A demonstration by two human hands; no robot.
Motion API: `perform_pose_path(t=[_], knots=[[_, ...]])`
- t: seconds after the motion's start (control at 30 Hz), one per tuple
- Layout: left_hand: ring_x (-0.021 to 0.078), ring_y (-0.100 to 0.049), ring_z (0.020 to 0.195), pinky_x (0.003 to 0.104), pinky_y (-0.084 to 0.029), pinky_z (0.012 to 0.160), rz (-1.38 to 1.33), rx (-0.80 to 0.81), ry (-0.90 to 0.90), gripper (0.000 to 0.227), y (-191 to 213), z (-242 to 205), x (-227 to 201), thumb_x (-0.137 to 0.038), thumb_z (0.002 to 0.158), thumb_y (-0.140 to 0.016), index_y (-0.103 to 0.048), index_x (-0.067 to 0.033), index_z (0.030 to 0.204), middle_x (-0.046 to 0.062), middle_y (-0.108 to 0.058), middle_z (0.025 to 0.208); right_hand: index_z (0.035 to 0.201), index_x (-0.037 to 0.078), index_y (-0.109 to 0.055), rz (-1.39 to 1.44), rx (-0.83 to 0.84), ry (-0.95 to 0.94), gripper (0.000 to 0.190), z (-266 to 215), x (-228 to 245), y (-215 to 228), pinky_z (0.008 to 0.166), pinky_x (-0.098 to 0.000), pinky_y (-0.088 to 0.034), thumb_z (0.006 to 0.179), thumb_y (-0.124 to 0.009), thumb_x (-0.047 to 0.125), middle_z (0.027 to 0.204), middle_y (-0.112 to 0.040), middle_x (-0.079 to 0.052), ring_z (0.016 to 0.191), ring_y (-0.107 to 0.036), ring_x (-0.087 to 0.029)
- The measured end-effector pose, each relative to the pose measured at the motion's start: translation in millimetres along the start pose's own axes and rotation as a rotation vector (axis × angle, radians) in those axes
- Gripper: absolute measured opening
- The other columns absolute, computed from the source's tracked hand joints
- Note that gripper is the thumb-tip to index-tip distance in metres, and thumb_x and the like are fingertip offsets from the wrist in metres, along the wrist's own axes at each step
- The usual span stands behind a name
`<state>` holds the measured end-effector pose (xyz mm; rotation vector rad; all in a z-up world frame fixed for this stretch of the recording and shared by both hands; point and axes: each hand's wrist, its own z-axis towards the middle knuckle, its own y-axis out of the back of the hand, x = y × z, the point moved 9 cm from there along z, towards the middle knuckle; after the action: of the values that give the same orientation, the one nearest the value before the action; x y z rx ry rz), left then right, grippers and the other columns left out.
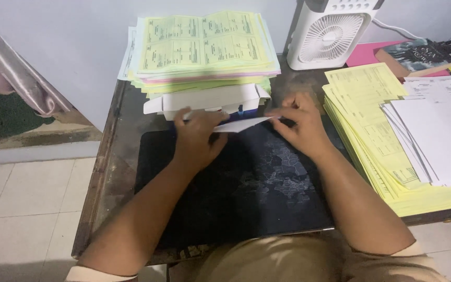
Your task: Folding paper documents and inserting them into envelopes at a workstation.
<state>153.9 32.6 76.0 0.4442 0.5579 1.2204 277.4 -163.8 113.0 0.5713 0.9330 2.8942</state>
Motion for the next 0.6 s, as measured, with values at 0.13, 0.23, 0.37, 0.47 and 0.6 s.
perform_pose_path(t=[0.13,0.23,0.37,0.47,0.6], knots=[[0.0339,-0.059,0.125,0.063,-0.029,0.108,0.165,-0.079,-0.015,0.081,23.7,14.7,12.0,-0.069,0.085,-0.074,-0.059,-0.0106,0.140,0.014,-0.065,0.132,0.104,0.013,-0.079,0.067,-0.068,-0.031,0.012,2.0,-6.0,10.6,0.087,-0.0464,-0.049,0.093,-0.074,0.010,0.104,-0.064,-0.013,0.098,-0.062,-0.034],[0.0407,-0.058,0.125,0.065,-0.036,0.104,0.292,-0.107,-0.057,0.086,30.9,18.2,17.9,-0.061,0.086,-0.079,-0.056,-0.0015,0.144,0.022,-0.063,0.133,0.108,0.005,-0.072,0.109,-0.187,-0.071,0.010,-0.2,-6.2,24.3,0.089,-0.0495,-0.049,0.100,-0.066,0.005,0.101,-0.066,-0.017,0.100,-0.064,-0.039],[0.0378,-0.062,0.117,0.060,-0.041,0.100,0.367,-0.067,0.015,0.075,22.1,13.2,30.1,-0.058,0.083,-0.082,-0.066,-0.0005,0.128,0.017,-0.067,0.120,0.111,-0.001,-0.064,0.235,-0.314,-0.241,0.015,-10.0,-24.5,30.4,0.083,-0.0471,-0.047,0.098,-0.057,-0.003,0.094,-0.063,-0.020,0.093,-0.064,-0.036],[0.0373,-0.063,0.110,0.058,-0.044,0.096,0.374,-0.073,0.039,0.070,24.8,16.2,26.1,-0.056,0.083,-0.084,-0.068,-0.0007,0.124,0.016,-0.066,0.112,0.112,0.000,-0.062,0.255,-0.367,-0.318,0.017,-14.4,-44.0,32.1,0.083,-0.0445,-0.046,0.098,-0.053,-0.005,0.093,-0.061,-0.017,0.092,-0.062,-0.030],[0.0384,-0.061,0.107,0.056,-0.044,0.090,0.349,-0.028,0.084,0.068,25.5,16.8,26.7,-0.055,0.082,-0.086,-0.067,-0.0020,0.121,0.015,-0.062,0.108,0.122,0.003,-0.059,0.296,-0.439,-0.441,0.020,-25.6,-69.4,27.6,0.092,-0.0454,-0.049,0.104,-0.051,0.000,0.108,-0.065,-0.012,0.106,-0.066,-0.028]])
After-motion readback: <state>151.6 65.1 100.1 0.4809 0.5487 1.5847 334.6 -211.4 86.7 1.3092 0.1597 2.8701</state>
